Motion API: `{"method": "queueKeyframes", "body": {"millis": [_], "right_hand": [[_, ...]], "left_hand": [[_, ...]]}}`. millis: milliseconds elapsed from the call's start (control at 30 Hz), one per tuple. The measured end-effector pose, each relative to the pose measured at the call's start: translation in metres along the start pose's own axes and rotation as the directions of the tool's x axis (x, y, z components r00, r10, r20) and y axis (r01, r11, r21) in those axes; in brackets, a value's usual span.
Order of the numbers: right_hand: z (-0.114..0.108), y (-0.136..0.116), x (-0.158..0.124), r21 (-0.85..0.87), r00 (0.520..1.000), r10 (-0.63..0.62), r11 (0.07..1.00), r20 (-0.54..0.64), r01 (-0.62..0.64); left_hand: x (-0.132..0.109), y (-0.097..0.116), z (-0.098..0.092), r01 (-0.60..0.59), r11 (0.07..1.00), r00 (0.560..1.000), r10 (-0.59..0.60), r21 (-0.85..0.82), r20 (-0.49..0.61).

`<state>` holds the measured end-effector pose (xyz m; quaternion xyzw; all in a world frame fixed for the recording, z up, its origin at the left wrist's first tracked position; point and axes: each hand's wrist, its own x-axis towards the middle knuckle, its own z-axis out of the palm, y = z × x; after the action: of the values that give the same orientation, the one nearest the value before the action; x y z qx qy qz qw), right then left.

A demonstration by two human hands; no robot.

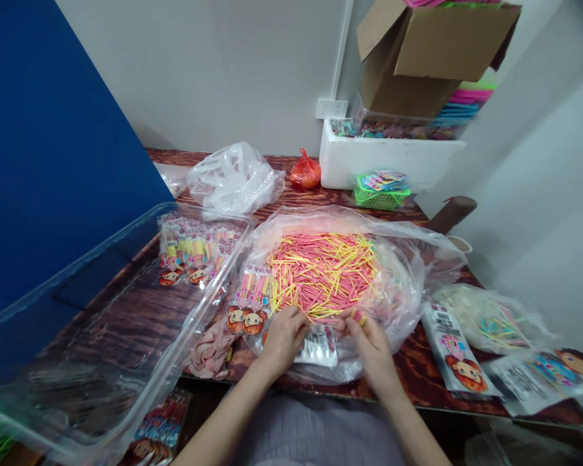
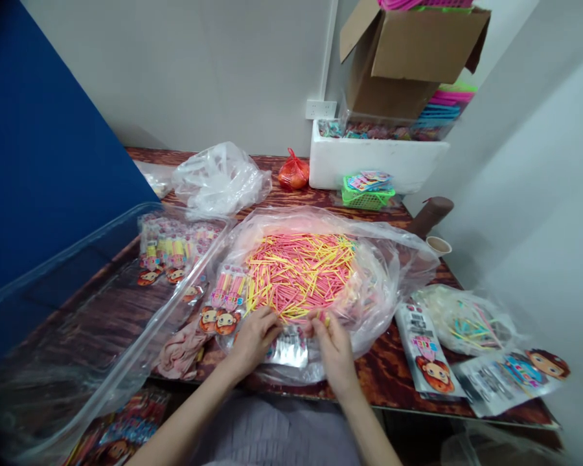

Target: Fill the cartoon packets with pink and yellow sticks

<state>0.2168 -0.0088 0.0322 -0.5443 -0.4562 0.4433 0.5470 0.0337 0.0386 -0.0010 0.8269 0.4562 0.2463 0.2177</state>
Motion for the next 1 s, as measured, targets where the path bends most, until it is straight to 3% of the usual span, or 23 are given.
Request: {"method": "queueKeyframes", "body": {"millis": [100, 167, 233, 333, 433, 467, 533, 667, 733, 800, 867, 933, 1000], "right_hand": [[-0.018, 0.002, 0.024, -0.063, 0.998, 0.036, 0.997, -0.041, -0.039], [-0.024, 0.005, 0.04, -0.218, 1.0, 0.018, 0.976, 0.0, -0.017], [-0.025, 0.007, 0.054, -0.45, 0.994, -0.058, 0.888, 0.088, 0.091], [-0.021, 0.007, 0.072, -0.777, 0.946, -0.145, 0.542, 0.29, 0.321], [-0.015, 0.003, 0.086, -0.87, 0.881, -0.071, 0.135, 0.468, 0.474], [-0.013, 0.002, 0.089, -0.863, 0.865, -0.041, 0.057, 0.501, 0.502], [-0.011, 0.0, 0.094, -0.846, 0.846, -0.01, -0.003, 0.533, 0.533], [-0.017, -0.002, 0.099, -0.85, 0.85, -0.037, 0.014, 0.526, 0.527], [-0.022, -0.001, 0.103, -0.874, 0.879, -0.129, 0.113, 0.458, 0.472], [-0.026, -0.002, 0.106, -0.86, 0.912, -0.239, 0.321, 0.333, 0.398], [-0.027, -0.004, 0.107, -0.745, 0.946, -0.265, 0.589, 0.188, 0.313], [-0.024, -0.007, 0.101, -0.542, 0.982, -0.171, 0.818, 0.085, 0.19], [-0.017, -0.011, 0.088, -0.323, 0.997, -0.021, 0.945, 0.075, 0.044]], "left_hand": [[-0.003, -0.001, 0.001, -0.094, 0.991, 0.995, 0.097, 0.093, -0.023], [-0.004, -0.001, 0.002, -0.159, 0.975, 0.986, 0.166, 0.153, -0.034], [-0.006, -0.002, 0.003, -0.197, 0.962, 0.977, 0.207, 0.189, -0.039], [-0.007, -0.003, 0.001, -0.22, 0.957, 0.973, 0.228, 0.191, -0.023], [-0.005, -0.001, -0.003, -0.218, 0.963, 0.974, 0.226, 0.159, -0.034], [-0.005, -0.001, -0.005, -0.208, 0.967, 0.975, 0.217, 0.145, -0.052], [-0.004, 0.0, -0.008, -0.179, 0.977, 0.977, 0.191, 0.114, -0.1], [-0.006, -0.001, -0.016, -0.127, 0.992, 0.973, 0.128, 0.02, -0.191], [-0.008, -0.002, -0.02, -0.082, 0.995, 0.972, 0.066, -0.061, -0.226], [-0.009, -0.004, -0.024, -0.025, 0.987, 0.964, -0.019, -0.16, -0.265], [-0.009, -0.005, -0.028, 0.015, 0.968, 0.952, -0.09, -0.25, -0.291], [-0.009, -0.006, -0.032, 0.035, 0.948, 0.948, -0.132, -0.316, -0.291], [-0.009, -0.005, -0.037, 0.043, 0.932, 0.946, -0.154, -0.361, -0.285]]}}
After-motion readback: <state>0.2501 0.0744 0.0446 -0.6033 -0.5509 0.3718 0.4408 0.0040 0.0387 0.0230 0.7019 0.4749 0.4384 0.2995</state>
